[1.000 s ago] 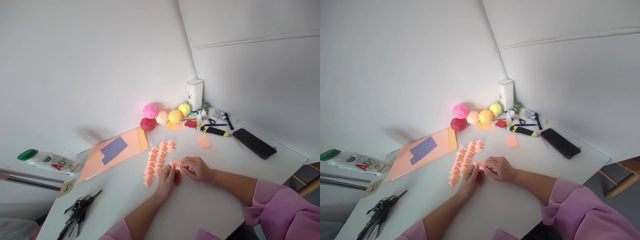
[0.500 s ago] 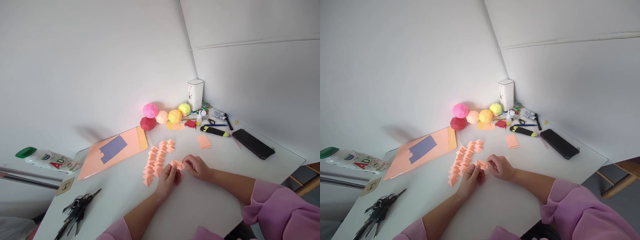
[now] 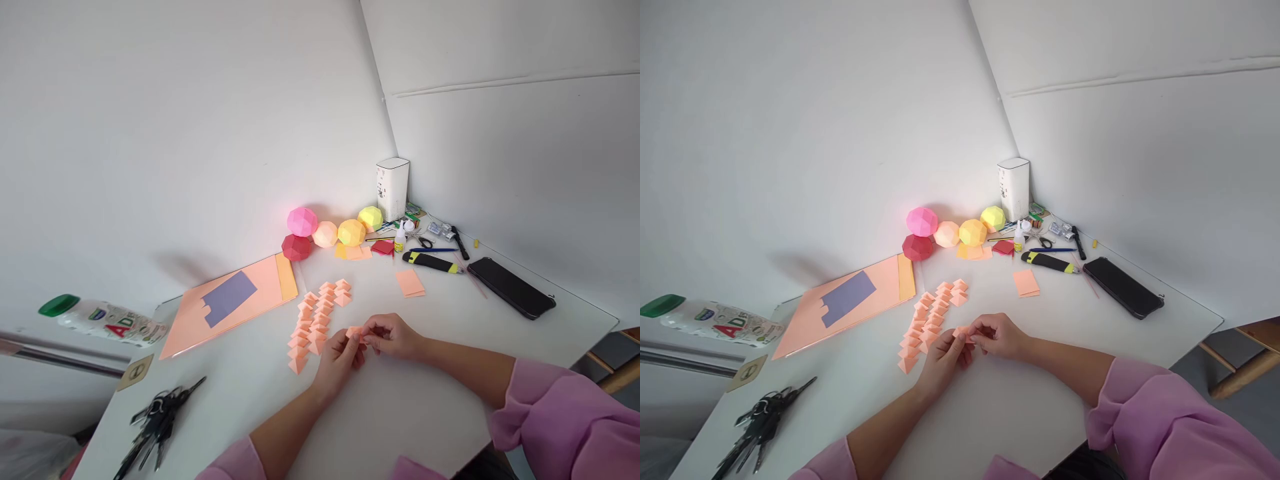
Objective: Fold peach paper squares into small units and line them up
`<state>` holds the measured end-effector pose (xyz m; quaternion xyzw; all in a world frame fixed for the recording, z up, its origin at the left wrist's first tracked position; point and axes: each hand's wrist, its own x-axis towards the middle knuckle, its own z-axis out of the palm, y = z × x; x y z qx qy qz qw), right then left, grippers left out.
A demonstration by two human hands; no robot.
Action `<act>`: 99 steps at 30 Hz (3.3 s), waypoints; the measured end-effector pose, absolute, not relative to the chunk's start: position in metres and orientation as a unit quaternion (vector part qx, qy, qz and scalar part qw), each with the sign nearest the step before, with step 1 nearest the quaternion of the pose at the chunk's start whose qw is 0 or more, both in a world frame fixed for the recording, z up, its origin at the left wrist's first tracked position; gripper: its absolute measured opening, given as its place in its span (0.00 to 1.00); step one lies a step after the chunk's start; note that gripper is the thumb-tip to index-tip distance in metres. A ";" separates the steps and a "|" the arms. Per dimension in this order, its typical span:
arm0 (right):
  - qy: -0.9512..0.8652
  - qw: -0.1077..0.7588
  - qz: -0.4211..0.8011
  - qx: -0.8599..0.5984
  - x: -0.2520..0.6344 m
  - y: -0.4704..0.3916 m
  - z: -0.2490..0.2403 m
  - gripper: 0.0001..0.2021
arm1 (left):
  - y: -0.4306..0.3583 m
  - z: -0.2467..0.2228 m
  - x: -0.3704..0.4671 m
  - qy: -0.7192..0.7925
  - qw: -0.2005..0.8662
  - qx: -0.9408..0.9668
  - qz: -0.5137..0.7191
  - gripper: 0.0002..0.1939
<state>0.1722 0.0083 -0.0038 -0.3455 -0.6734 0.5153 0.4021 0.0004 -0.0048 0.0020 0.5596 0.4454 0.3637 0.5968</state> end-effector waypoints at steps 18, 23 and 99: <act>-0.794 0.422 0.333 -0.284 0.172 0.005 -0.003 0.05 | -0.002 0.001 0.002 0.477 0.624 0.457 0.417 0.20; -0.823 0.439 0.229 -0.279 0.174 0.007 -0.006 0.11 | 0.000 -0.002 0.000 0.466 0.637 0.449 0.419 0.19; -0.566 0.366 0.566 -0.475 0.175 0.010 0.000 0.14 | -0.007 0.000 0.001 0.423 0.604 0.589 0.331 0.19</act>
